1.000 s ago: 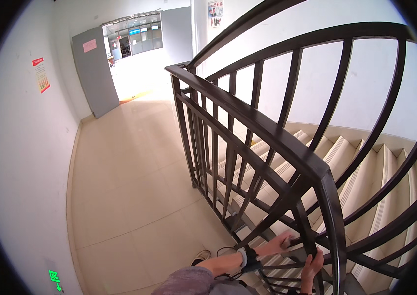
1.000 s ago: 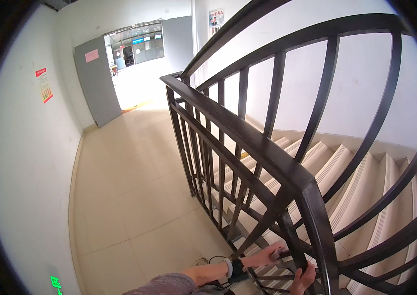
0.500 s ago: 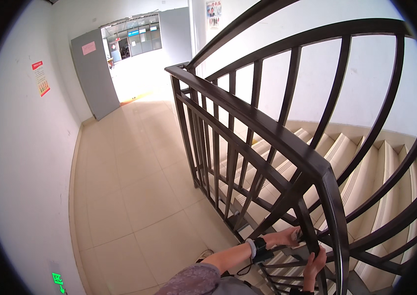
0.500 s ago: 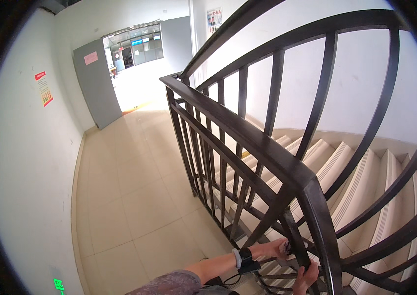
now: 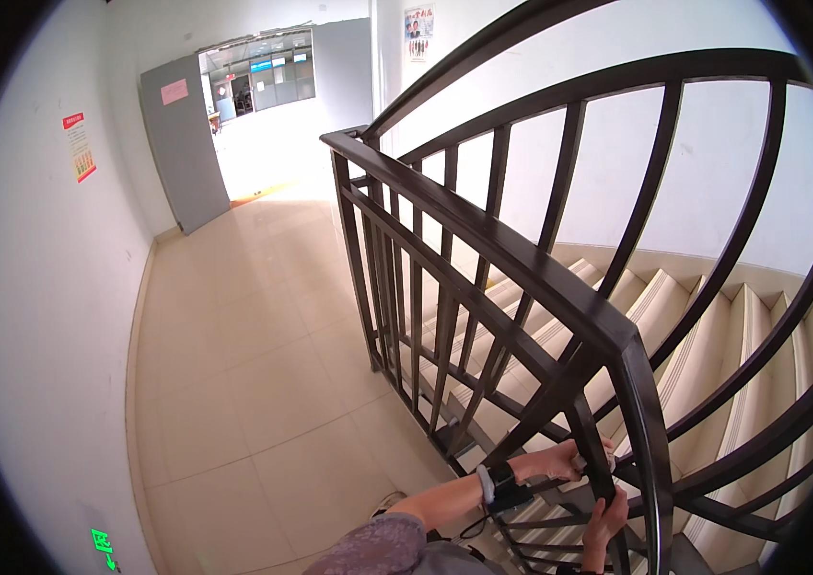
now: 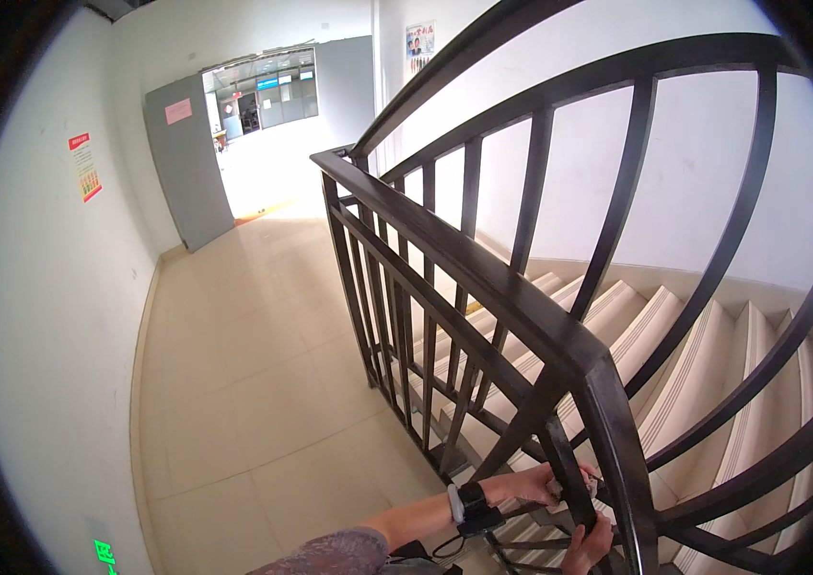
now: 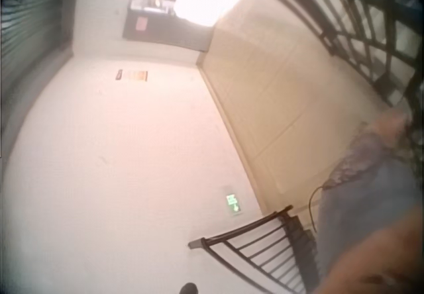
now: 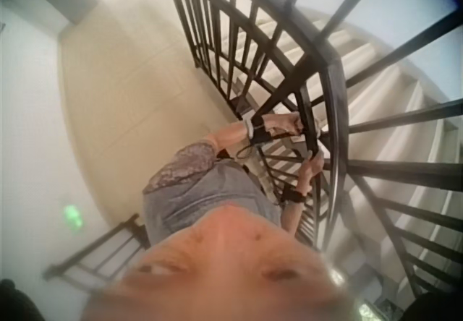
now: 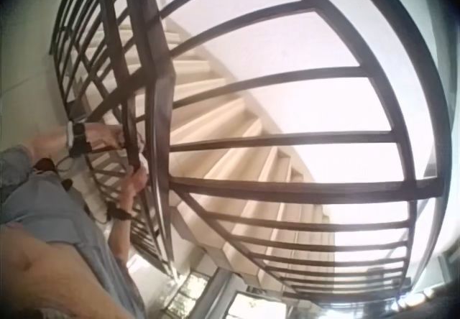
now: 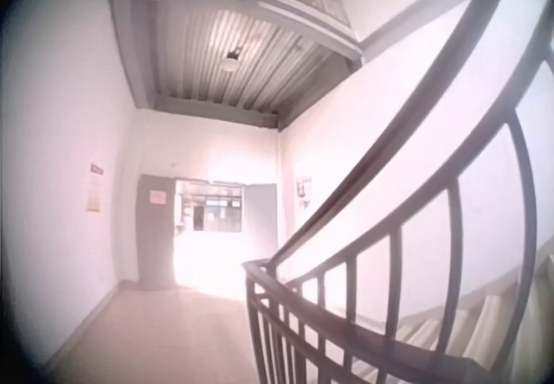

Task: The person wipes a dark metal staircase handrail and vertical balusters with a cloth while ascending the stairs. The person moves along the railing, cleaning the top and sides of the handrail and the vertical bars.

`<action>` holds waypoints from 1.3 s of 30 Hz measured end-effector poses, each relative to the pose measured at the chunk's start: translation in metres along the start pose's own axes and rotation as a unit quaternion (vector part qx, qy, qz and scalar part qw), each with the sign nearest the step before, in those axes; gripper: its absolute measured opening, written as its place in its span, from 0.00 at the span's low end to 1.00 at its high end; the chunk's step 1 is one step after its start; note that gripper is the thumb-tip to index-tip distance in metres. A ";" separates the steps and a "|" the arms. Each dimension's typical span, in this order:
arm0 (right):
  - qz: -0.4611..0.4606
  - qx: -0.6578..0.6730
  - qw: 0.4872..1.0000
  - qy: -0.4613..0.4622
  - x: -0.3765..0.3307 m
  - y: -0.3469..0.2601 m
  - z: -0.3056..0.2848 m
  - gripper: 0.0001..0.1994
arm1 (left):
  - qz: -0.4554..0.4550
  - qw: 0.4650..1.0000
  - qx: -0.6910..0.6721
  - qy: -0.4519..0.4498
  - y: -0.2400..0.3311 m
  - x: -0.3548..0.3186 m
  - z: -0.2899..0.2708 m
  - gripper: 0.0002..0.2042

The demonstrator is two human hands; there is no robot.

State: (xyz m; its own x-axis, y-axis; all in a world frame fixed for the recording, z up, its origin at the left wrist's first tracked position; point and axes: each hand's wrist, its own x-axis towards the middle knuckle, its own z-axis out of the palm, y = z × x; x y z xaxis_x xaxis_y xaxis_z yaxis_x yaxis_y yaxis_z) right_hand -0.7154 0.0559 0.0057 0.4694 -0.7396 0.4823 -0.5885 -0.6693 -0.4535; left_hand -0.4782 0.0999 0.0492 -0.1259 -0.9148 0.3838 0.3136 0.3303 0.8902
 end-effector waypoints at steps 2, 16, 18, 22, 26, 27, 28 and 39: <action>-0.007 -0.008 1.000 0.012 0.002 -0.001 0.001 0.24 | -0.007 0.999 0.041 -0.008 -0.016 -0.007 -0.001 0.33; 0.004 0.037 0.999 0.008 0.006 -0.017 -0.004 0.26 | -0.014 0.967 0.227 0.114 -0.124 -0.062 -0.019 0.24; 0.022 0.019 1.000 0.006 0.004 -0.015 -0.008 0.23 | -0.003 0.983 0.153 0.105 -0.072 -0.039 -0.001 0.26; -0.017 -0.003 1.000 0.021 0.008 -0.029 -0.010 0.22 | -0.013 0.995 0.030 0.094 0.032 -0.019 0.022 0.33; 0.023 0.067 0.997 0.009 0.009 -0.024 -0.012 0.19 | 0.083 0.948 0.255 0.174 -0.049 -0.046 0.012 0.36; 0.048 0.108 0.993 -0.015 0.014 -0.032 -0.016 0.18 | 0.073 0.949 0.252 0.175 -0.085 -0.062 -0.002 0.34; 0.052 0.127 0.991 0.002 0.015 -0.029 -0.017 0.17 | 0.060 0.938 0.301 0.160 -0.117 -0.077 -0.015 0.33; 0.236 0.124 0.960 -0.087 0.014 -0.002 -0.010 0.23 | 0.025 0.890 0.307 0.337 -0.036 -0.040 0.067 0.37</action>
State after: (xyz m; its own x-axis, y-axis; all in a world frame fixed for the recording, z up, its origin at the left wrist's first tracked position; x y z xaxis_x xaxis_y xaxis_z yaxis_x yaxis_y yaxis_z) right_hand -0.7141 0.0479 0.0212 0.3045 -0.9507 0.0577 -0.5975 -0.2379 -0.7658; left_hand -0.5477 0.1407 0.0182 0.5312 -0.7589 0.3767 -0.2960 0.2504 0.9218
